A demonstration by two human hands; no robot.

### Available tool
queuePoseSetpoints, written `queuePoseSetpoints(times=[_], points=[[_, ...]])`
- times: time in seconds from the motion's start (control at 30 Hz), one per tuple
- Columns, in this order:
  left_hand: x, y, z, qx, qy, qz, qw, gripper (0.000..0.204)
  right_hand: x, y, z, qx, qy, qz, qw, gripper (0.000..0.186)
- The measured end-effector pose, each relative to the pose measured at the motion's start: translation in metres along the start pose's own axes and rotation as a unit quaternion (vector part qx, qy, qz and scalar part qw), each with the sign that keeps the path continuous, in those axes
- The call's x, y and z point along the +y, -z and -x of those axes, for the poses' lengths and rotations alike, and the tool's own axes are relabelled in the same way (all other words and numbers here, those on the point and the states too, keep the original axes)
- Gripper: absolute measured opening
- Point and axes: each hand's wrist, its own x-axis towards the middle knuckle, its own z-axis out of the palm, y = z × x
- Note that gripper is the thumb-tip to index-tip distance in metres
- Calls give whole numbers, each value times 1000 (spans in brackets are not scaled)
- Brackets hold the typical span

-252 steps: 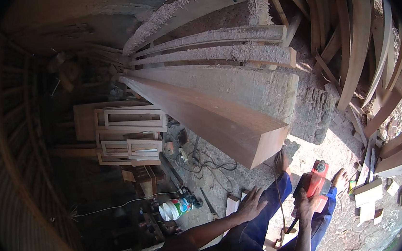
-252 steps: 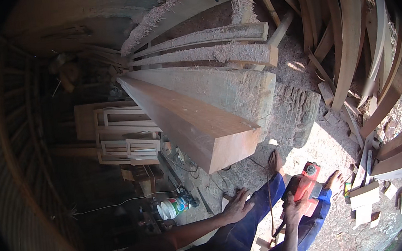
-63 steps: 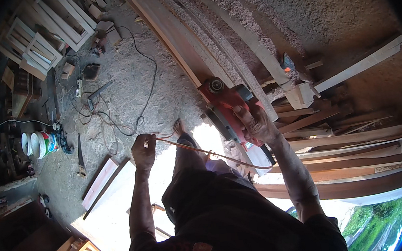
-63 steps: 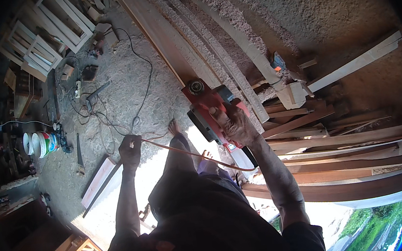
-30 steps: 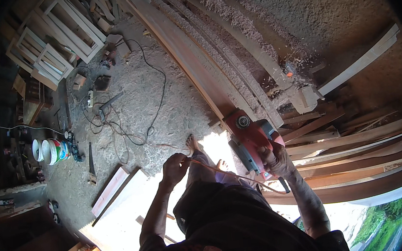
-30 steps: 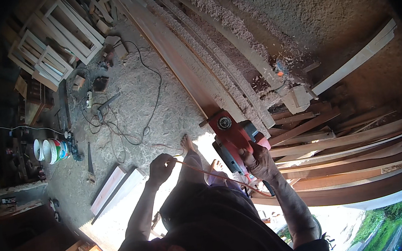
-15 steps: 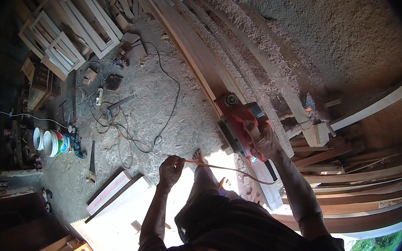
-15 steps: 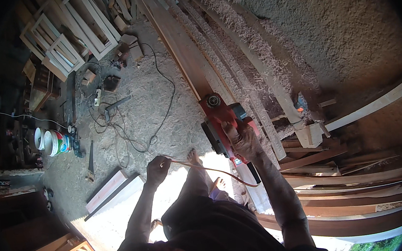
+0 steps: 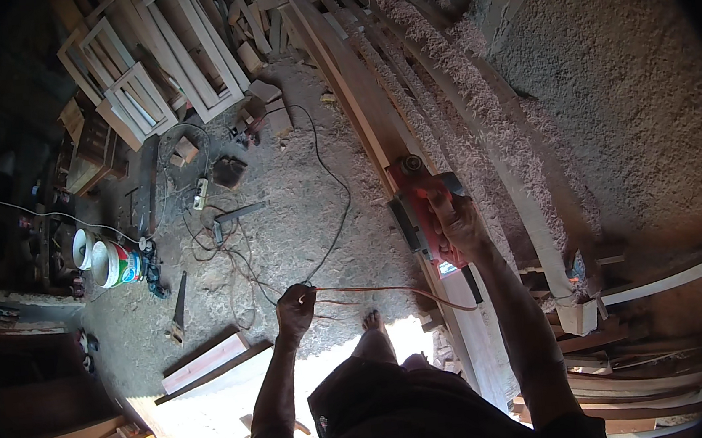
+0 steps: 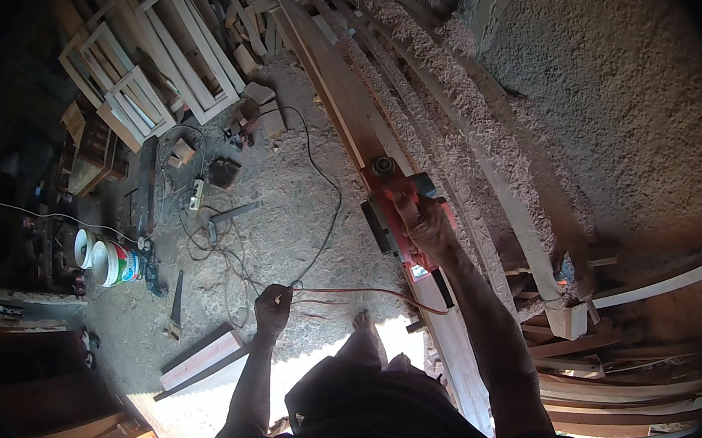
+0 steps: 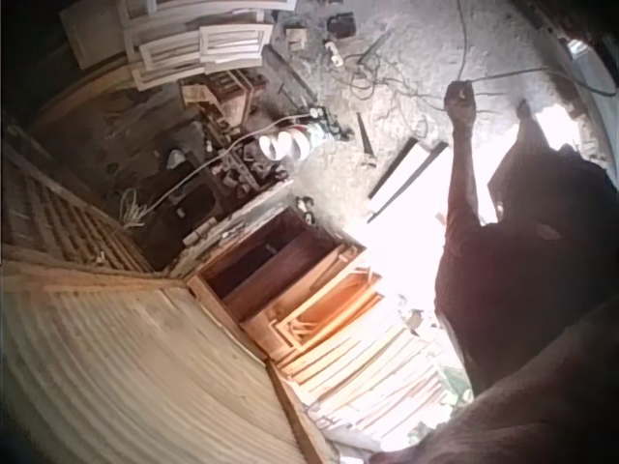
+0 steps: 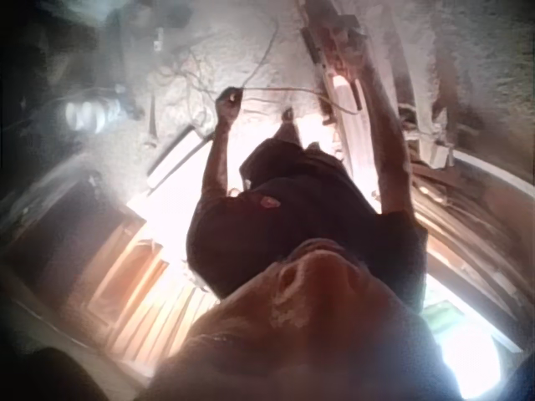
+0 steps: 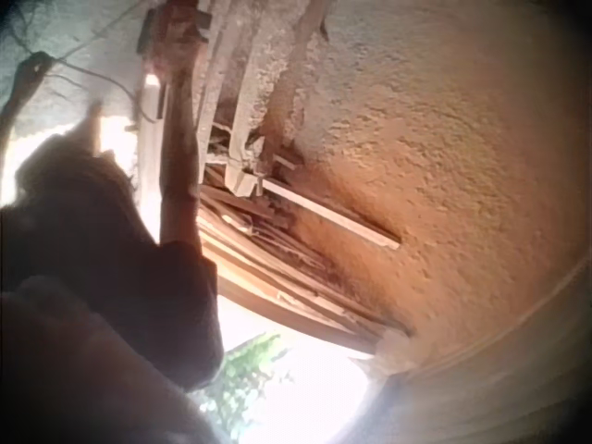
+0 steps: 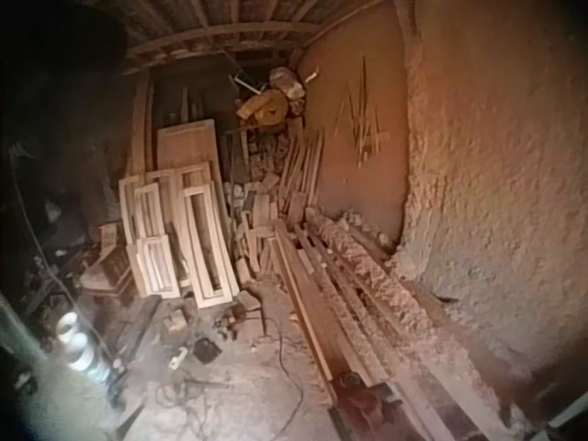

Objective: The person positions a long wooden plank on a workbench, then uses a circular saw to cut it into shorter pieces. After cutting, the person uses a hand planer to smooth the plank's surface.

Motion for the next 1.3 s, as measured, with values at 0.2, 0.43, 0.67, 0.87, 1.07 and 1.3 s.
queuePoseSetpoints(times=[0.2,0.43,0.67,0.87,1.07,1.3], points=[[-12,33,-70,43,-8,-7,999,6,-38,-18,-82,-4,-6,-35,999,64],[-25,47,-139,96,13,-24,995,12,-71,-35,-177,-11,-12,-60,998,68],[-45,32,-216,112,14,-41,993,12,-101,-51,-277,-3,-11,-63,998,68],[-48,17,-296,103,57,-30,993,13,-126,-67,-364,-16,-19,-52,998,63],[-43,7,-358,100,50,-37,993,15,-151,-82,-449,-39,-5,-49,998,60],[-50,4,-408,78,96,-43,991,17,-187,-96,-534,-37,-19,-62,997,59]])
